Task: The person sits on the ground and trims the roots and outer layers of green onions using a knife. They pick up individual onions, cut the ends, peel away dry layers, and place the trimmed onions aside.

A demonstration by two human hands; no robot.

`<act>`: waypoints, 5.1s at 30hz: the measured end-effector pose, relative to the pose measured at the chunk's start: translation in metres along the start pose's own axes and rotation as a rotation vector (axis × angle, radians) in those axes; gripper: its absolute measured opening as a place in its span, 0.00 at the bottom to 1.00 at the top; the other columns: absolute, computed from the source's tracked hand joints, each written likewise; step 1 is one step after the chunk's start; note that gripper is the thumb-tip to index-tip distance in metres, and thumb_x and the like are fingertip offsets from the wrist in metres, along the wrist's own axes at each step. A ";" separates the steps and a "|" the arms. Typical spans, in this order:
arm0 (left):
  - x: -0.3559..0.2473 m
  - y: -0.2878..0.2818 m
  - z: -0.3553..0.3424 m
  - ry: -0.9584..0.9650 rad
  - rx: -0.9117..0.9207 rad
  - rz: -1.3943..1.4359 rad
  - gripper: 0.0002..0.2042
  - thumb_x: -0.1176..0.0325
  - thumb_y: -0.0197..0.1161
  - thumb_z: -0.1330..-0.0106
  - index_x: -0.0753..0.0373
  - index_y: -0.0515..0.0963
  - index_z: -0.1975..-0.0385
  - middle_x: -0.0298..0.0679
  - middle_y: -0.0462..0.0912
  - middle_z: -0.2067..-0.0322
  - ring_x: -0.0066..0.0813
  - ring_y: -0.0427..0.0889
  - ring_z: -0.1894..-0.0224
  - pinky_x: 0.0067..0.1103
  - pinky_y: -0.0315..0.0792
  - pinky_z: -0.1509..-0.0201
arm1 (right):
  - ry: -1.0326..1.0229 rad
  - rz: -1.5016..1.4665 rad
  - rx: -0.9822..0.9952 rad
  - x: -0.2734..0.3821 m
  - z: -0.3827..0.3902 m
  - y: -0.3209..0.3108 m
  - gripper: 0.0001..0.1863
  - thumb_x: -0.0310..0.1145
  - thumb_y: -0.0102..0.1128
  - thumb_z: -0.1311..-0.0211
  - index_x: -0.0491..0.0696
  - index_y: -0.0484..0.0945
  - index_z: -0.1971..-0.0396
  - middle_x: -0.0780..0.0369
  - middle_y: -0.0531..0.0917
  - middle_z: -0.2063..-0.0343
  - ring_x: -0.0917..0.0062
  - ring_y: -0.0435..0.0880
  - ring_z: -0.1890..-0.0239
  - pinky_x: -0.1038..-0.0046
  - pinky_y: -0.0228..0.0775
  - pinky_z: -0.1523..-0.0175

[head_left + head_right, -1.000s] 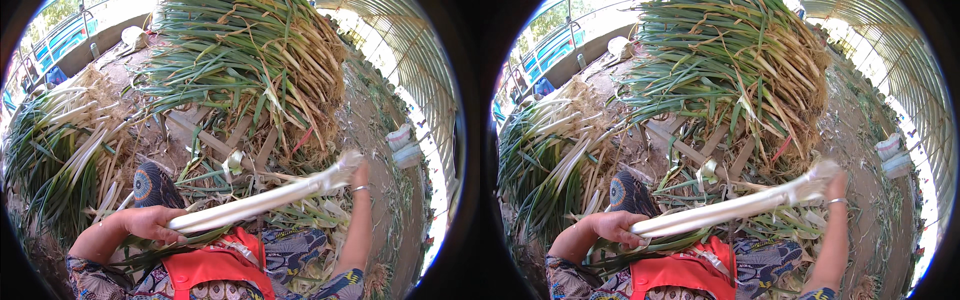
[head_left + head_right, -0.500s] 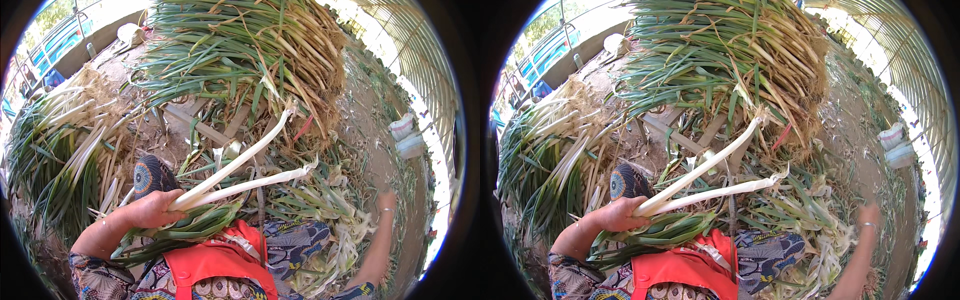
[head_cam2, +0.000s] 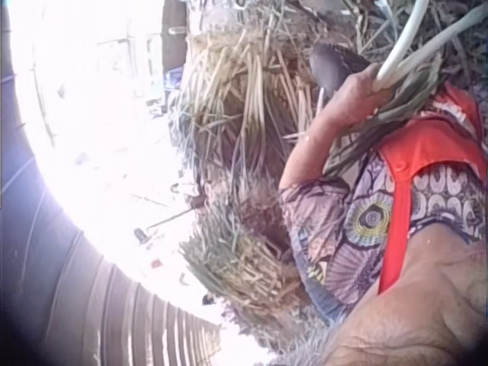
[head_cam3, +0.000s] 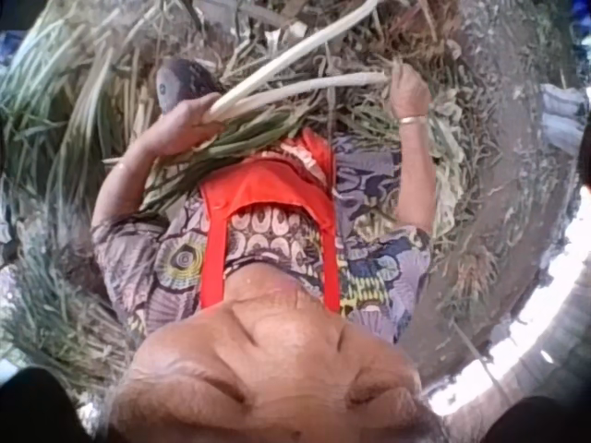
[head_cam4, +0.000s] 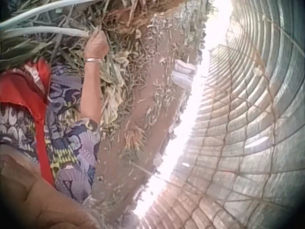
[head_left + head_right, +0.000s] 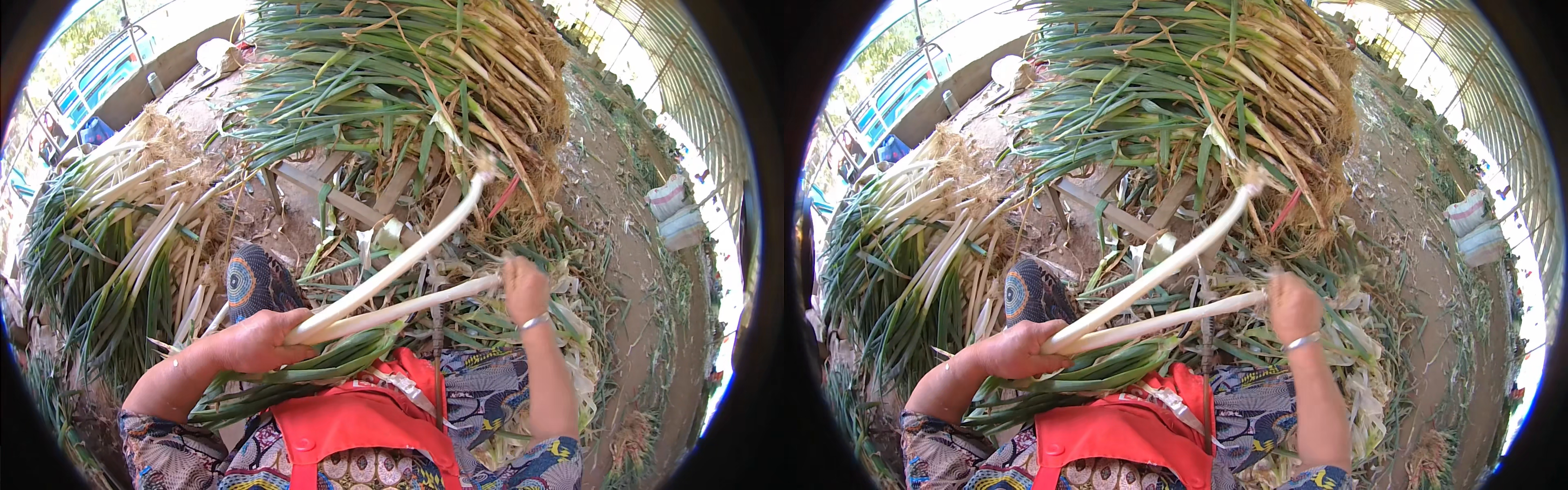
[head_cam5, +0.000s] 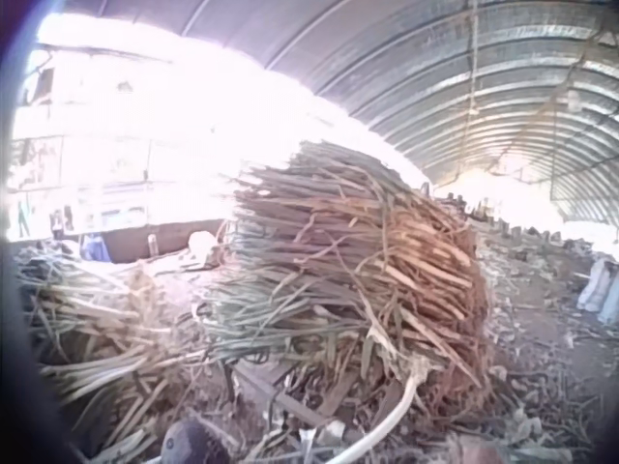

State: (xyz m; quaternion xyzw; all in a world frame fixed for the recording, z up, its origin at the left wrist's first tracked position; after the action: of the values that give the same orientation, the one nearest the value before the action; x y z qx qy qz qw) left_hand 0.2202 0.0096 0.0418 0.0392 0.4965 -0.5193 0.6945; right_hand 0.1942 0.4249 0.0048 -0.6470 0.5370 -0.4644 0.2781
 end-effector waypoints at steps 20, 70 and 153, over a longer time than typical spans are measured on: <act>0.002 0.009 -0.011 0.296 0.199 -0.141 0.20 0.62 0.65 0.39 0.59 0.73 0.48 0.48 0.82 0.67 0.47 0.83 0.63 0.33 0.75 0.59 | 0.194 -0.223 -0.103 -0.030 -0.014 -0.043 0.18 0.44 0.54 0.31 0.43 0.78 0.70 0.61 0.76 0.82 0.71 0.77 0.82 0.66 0.68 0.74; 0.062 -0.050 -0.140 0.192 -0.143 -0.326 0.15 0.63 0.61 0.39 0.60 0.79 0.54 0.43 0.83 0.58 0.39 0.83 0.56 0.30 0.74 0.49 | 0.759 -2.208 0.511 0.028 0.092 0.110 0.34 0.37 0.60 0.47 0.40 0.65 0.39 0.53 0.80 0.54 0.60 0.80 0.51 0.56 0.71 0.44; 0.090 0.073 -0.157 -0.032 -0.487 0.337 0.15 0.67 0.60 0.39 0.70 0.77 0.56 0.48 0.83 0.65 0.32 0.81 0.62 0.27 0.73 0.53 | 0.252 -0.420 0.750 0.136 0.151 -0.014 0.20 0.41 0.61 0.42 0.39 0.73 0.59 0.44 0.80 0.70 0.49 0.81 0.66 0.57 0.73 0.63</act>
State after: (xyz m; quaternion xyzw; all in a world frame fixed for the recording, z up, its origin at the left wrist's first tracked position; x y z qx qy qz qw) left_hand 0.1713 0.0712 -0.1368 -0.0550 0.5819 -0.2626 0.7677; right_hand 0.3351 0.2782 -0.0045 -0.5348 0.2183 -0.7486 0.3254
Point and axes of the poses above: each hand's wrist, its own z-axis away from the middle knuckle, its own y-axis out of the palm, x = y × z, the point moved 3 cm from there along -z, towards the middle knuckle
